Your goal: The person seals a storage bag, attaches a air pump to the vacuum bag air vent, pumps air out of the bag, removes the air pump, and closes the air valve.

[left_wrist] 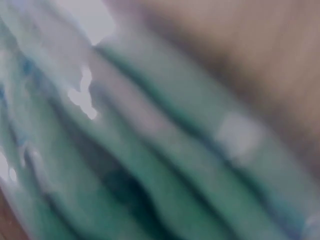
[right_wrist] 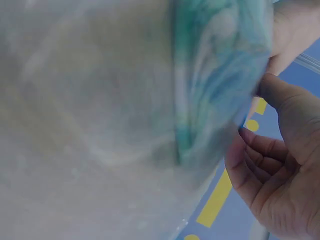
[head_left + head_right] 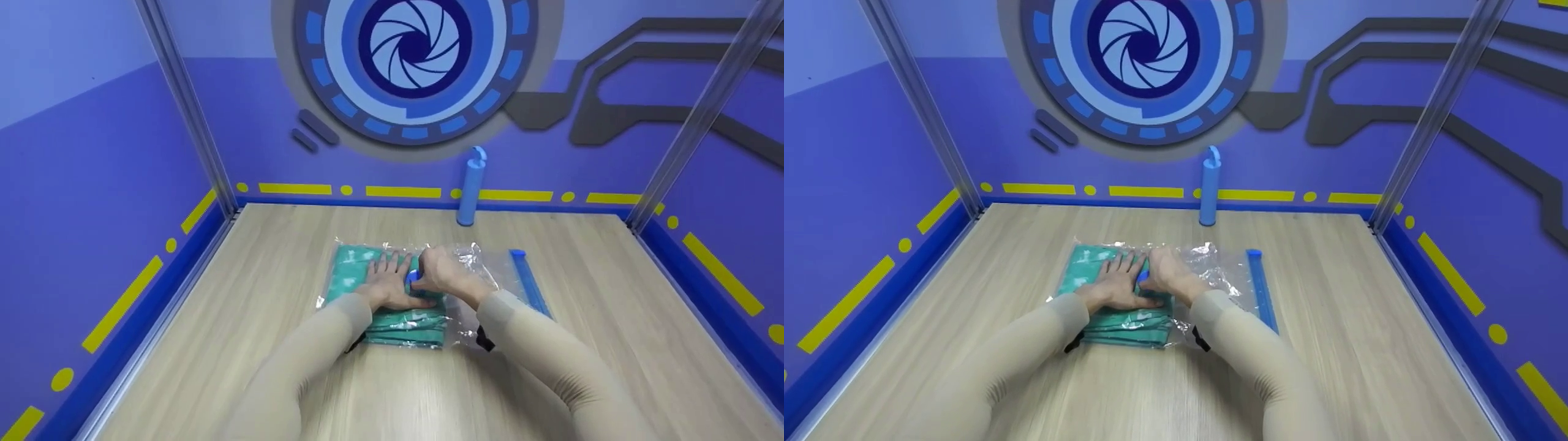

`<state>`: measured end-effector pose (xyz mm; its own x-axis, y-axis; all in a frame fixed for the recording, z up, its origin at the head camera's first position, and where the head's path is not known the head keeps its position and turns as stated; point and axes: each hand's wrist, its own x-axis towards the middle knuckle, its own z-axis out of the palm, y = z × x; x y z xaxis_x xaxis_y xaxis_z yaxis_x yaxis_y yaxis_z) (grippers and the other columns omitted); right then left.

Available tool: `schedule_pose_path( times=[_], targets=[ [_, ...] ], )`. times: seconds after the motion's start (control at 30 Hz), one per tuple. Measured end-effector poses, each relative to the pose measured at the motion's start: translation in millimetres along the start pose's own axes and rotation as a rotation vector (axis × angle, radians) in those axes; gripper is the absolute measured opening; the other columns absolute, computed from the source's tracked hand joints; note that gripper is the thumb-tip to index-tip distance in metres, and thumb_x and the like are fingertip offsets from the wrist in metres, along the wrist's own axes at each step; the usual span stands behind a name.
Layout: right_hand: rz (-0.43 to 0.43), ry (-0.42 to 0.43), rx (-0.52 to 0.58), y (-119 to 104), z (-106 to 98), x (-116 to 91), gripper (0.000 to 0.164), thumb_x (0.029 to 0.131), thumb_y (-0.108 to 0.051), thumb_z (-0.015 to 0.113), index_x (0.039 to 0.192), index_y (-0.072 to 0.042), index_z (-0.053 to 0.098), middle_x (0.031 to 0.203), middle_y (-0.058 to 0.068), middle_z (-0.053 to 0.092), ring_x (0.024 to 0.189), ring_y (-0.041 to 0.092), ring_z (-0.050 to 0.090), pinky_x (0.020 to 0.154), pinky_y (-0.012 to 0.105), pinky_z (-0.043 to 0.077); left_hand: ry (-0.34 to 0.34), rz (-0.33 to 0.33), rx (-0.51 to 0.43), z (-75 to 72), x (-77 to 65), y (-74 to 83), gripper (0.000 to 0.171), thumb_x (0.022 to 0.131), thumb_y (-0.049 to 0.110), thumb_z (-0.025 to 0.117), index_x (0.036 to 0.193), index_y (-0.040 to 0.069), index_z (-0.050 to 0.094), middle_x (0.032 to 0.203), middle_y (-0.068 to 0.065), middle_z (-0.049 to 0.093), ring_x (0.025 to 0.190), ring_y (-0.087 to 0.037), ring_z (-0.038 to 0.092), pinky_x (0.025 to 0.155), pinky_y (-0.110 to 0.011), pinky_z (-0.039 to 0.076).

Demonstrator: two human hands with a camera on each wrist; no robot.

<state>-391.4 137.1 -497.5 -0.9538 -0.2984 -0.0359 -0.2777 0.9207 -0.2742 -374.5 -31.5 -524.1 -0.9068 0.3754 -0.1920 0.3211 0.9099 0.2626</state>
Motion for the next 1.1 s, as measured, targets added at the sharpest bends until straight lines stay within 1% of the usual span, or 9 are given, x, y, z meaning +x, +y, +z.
schedule_pose_path(
  times=[0.2,0.37,0.47,0.6,0.67,0.83,0.9,1.0,1.1],
  targets=[
    [-0.152,-0.022,0.001,0.7,-0.6,0.3,0.029,0.087,-0.021,0.095,0.108,-0.004,0.086,0.099,0.011,0.086,0.090,0.023,0.078,0.086,0.041,0.069,-0.006,-0.005,0.006,0.1,0.2,-0.9,0.131,0.089,0.095,0.062,0.183,0.022,0.007,0.193,-0.012,0.003,0.180,-0.043,0.001,0.145,-0.064,0.006],
    [-0.242,-0.004,-0.016,3.0,-4.2,0.0,0.037,0.080,-0.012,0.094,0.116,-0.006,0.086,0.104,0.011,0.087,0.097,0.026,0.079,0.093,0.046,0.068,0.005,-0.007,-0.002,-1.5,1.3,-1.2,0.130,0.089,0.093,0.064,0.183,0.023,0.009,0.193,-0.013,0.006,0.179,-0.043,0.003,0.146,-0.063,0.007],
    [-0.224,0.018,0.002,3.8,-6.1,-2.4,0.047,0.080,-0.017,0.094,0.125,-0.007,0.083,0.107,0.013,0.085,0.097,0.028,0.077,0.090,0.048,0.067,0.002,-0.008,0.003,-1.3,1.2,-0.9,0.131,0.088,0.094,0.064,0.183,0.023,0.008,0.193,-0.013,0.006,0.179,-0.043,0.003,0.146,-0.063,0.007],
    [-0.125,0.055,0.080,4.3,-5.5,-6.7,0.058,0.085,-0.029,0.092,0.133,-0.001,0.077,0.116,0.018,0.081,0.099,0.029,0.074,0.090,0.048,0.067,0.000,-0.006,0.006,0.6,1.4,0.1,0.132,0.087,0.096,0.063,0.183,0.023,0.007,0.193,-0.012,0.006,0.180,-0.043,0.003,0.146,-0.064,0.007],
    [-0.083,0.068,0.095,4.7,-3.3,-7.5,0.055,0.088,-0.034,0.091,0.127,0.001,0.077,0.114,0.018,0.082,0.098,0.027,0.073,0.089,0.046,0.067,0.002,-0.004,0.002,1.8,1.7,0.3,0.133,0.087,0.096,0.062,0.183,0.023,0.007,0.193,-0.013,0.006,0.180,-0.043,0.003,0.145,-0.065,0.006],
    [-0.043,0.074,0.098,7.3,1.7,-6.1,0.034,0.089,-0.033,0.091,0.097,-0.002,0.080,0.089,0.010,0.081,0.076,0.018,0.068,0.071,0.036,0.063,-0.004,-0.001,0.008,3.1,3.3,0.0,0.132,0.088,0.096,0.061,0.183,0.022,0.007,0.193,-0.012,0.005,0.180,-0.042,0.002,0.145,-0.064,0.007],
    [-0.082,0.071,0.096,8.7,2.6,-4.6,0.028,0.088,-0.028,0.091,0.093,-0.003,0.082,0.084,0.008,0.081,0.072,0.014,0.067,0.068,0.033,0.062,-0.005,-0.002,0.006,2.9,3.7,-0.4,0.132,0.088,0.095,0.062,0.183,0.022,0.008,0.193,-0.012,0.005,0.180,-0.042,0.002,0.145,-0.064,0.006],
    [-0.196,0.068,0.080,10.5,3.3,-2.3,0.021,0.083,-0.019,0.091,0.096,-0.004,0.085,0.086,0.008,0.084,0.074,0.014,0.069,0.071,0.035,0.064,-0.004,-0.004,0.003,2.0,3.3,-1.0,0.131,0.089,0.094,0.063,0.183,0.022,0.007,0.193,-0.012,0.004,0.180,-0.042,0.001,0.145,-0.065,0.006],
    [-0.298,0.066,0.051,12.2,3.7,-1.6,0.025,0.079,-0.014,0.092,0.102,-0.005,0.088,0.091,0.009,0.085,0.082,0.017,0.071,0.078,0.039,0.065,-0.004,-0.011,0.000,1.5,2.7,-1.4,0.131,0.089,0.094,0.063,0.183,0.022,0.007,0.193,-0.012,0.004,0.179,-0.043,0.001,0.146,-0.064,0.006]
  ],
)
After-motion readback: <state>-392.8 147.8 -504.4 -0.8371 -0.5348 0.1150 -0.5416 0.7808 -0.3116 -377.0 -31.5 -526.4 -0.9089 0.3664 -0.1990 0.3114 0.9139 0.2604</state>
